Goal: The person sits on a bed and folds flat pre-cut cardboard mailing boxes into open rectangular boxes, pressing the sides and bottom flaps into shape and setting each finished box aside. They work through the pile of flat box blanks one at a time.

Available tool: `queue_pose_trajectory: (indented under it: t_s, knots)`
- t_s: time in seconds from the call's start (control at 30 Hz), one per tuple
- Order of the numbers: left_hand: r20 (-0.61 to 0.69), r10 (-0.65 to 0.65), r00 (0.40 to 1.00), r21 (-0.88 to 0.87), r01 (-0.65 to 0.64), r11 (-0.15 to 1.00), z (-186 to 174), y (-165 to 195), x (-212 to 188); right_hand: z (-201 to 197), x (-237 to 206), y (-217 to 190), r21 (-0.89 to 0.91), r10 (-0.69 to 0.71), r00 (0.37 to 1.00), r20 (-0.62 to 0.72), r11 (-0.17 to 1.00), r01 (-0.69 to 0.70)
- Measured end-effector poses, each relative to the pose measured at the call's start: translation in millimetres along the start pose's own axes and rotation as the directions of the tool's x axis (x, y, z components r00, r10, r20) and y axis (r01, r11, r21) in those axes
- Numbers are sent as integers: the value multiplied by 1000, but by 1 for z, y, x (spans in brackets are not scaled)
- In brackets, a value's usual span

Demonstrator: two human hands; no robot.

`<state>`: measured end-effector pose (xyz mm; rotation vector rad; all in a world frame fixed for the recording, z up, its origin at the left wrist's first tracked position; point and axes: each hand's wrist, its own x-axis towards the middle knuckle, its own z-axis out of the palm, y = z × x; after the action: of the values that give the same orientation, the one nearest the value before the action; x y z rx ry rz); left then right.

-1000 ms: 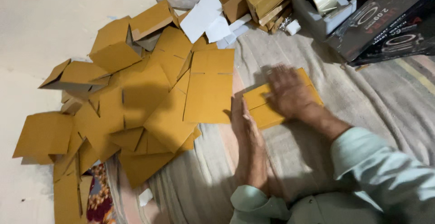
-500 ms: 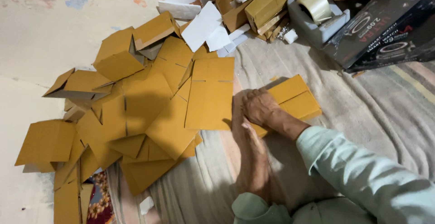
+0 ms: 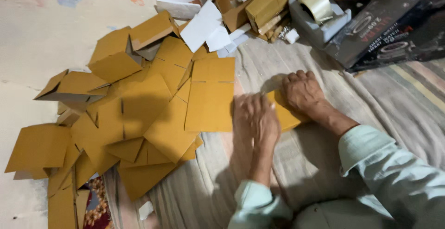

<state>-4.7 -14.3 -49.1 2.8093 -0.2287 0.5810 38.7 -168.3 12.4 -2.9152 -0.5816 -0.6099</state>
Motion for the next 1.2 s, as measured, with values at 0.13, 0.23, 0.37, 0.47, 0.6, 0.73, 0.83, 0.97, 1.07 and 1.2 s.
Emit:
queue_pose_trajectory:
  t_s: [0.13, 0.23, 0.37, 0.47, 0.6, 0.73, 0.83, 0.97, 1.07, 1.2]
  knots:
    - [81, -5, 997, -47, 9, 999, 11, 30, 47, 1, -7, 3, 98, 56, 990, 132, 993, -69]
    - [115, -38, 993, -81, 48, 996, 11, 33, 54, 2, -12, 7, 127, 190, 970, 150, 969, -210]
    - [232, -160, 959, -93, 186, 978, -3, -8, 40, 7, -16, 8, 200, 200, 962, 184, 951, -236]
    - [246, -242, 939, -80, 269, 960, -10, -35, 32, 13, -17, 10, 266, 178, 960, 215, 935, -233]
    - [172, -105, 979, 54, 97, 994, -4, -29, 39, 20, -17, 13, 270, 153, 965, 213, 940, -208]
    - [219, -77, 973, -43, 89, 995, 17, 23, 52, 27, -16, 17, 262, 177, 972, 154, 941, -213]
    - [190, -20, 982, -48, 29, 998, 23, 43, 54, 28, -17, 20, 185, 169, 975, 143, 963, -194]
    - [140, -27, 990, -82, 39, 996, 16, 26, 44, 27, -18, 21, 326, 196, 976, 97, 920, -217]
    - [88, -75, 993, -80, 82, 993, 3, -6, 35, 23, -18, 19, 375, 227, 969, 101, 893, -248]
    - [103, -86, 991, -40, 91, 995, -18, -37, 28, 20, -16, 17, 347, 217, 969, 117, 906, -244]
